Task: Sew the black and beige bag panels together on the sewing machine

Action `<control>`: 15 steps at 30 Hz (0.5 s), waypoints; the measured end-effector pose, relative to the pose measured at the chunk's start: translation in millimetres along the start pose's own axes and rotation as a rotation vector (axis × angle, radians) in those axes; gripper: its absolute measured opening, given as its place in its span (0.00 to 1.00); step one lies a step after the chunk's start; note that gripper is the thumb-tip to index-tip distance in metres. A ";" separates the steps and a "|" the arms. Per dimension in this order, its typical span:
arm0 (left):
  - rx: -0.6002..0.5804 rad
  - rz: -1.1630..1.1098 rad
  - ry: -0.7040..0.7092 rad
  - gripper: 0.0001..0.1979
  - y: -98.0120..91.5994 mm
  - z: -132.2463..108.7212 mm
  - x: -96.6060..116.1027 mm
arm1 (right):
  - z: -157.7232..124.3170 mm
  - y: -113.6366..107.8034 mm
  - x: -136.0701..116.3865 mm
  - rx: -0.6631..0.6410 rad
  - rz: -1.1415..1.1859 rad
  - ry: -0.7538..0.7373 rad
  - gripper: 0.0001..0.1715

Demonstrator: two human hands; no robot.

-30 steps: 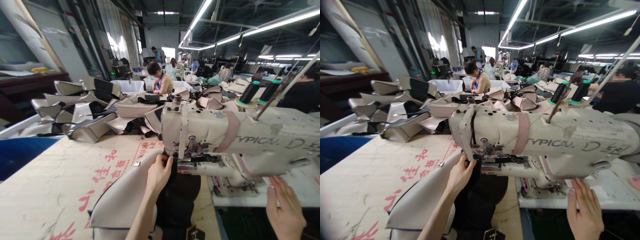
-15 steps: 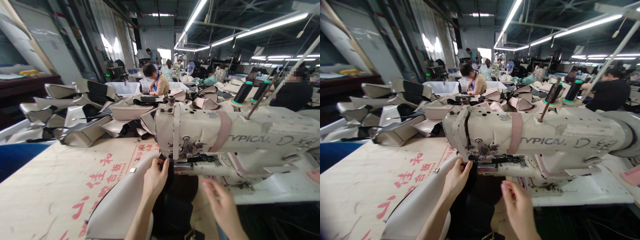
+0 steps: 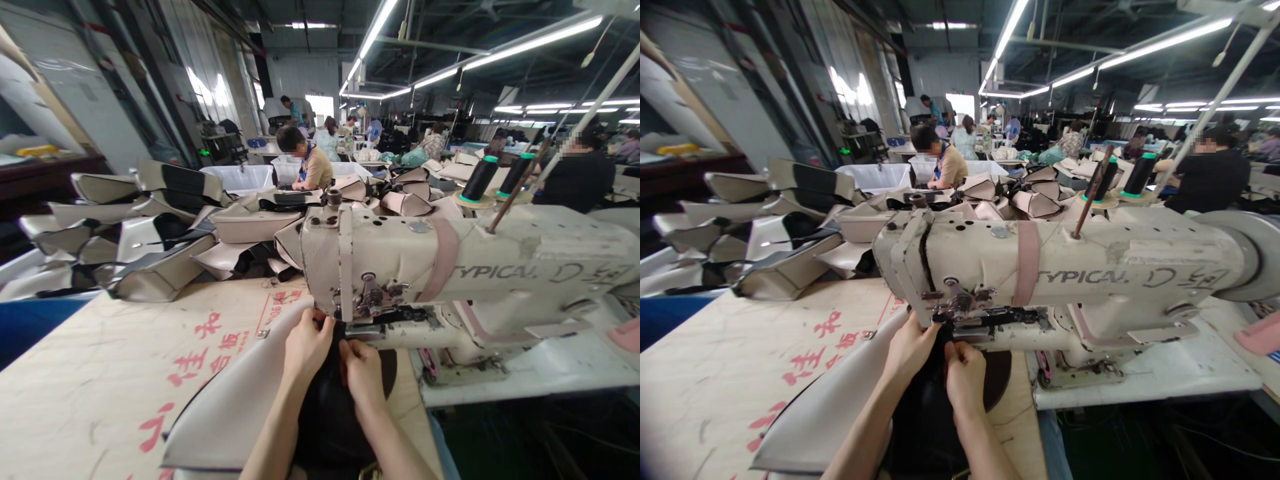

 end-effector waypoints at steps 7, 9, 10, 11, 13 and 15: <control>-0.017 -0.028 0.034 0.12 -0.7 8.7 -1.9 | 1.4 6.7 -5.0 -0.051 0.026 0.055 0.26; -0.019 -0.056 0.042 0.14 1.2 9.4 -4.3 | -7.8 -3.1 -11.1 -0.095 -0.048 0.037 0.25; -0.021 -0.069 0.045 0.14 2.3 9.6 -5.4 | -15.4 -15.3 -16.1 -0.092 -0.119 0.009 0.25; -0.022 -0.079 0.047 0.14 3.3 9.8 -6.4 | -25.0 -33.1 -22.6 -0.064 -0.218 -0.036 0.23; -0.025 -0.097 0.054 0.15 4.9 10.0 -7.6 | -51.4 -88.0 -41.6 0.117 -0.427 -0.175 0.21; -0.023 -0.107 0.055 0.15 5.6 10.0 -8.9 | -89.2 -157.1 -71.7 0.444 -0.683 -0.379 0.18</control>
Point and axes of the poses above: each hand's wrist, its own z-axis towards the middle knuckle, its own y-axis out of the palm, x = y × z, the point moved 8 cm from there along z, towards the middle knuckle, and after that the axes turned 15 degrees about -x, right-handed, at the moved point
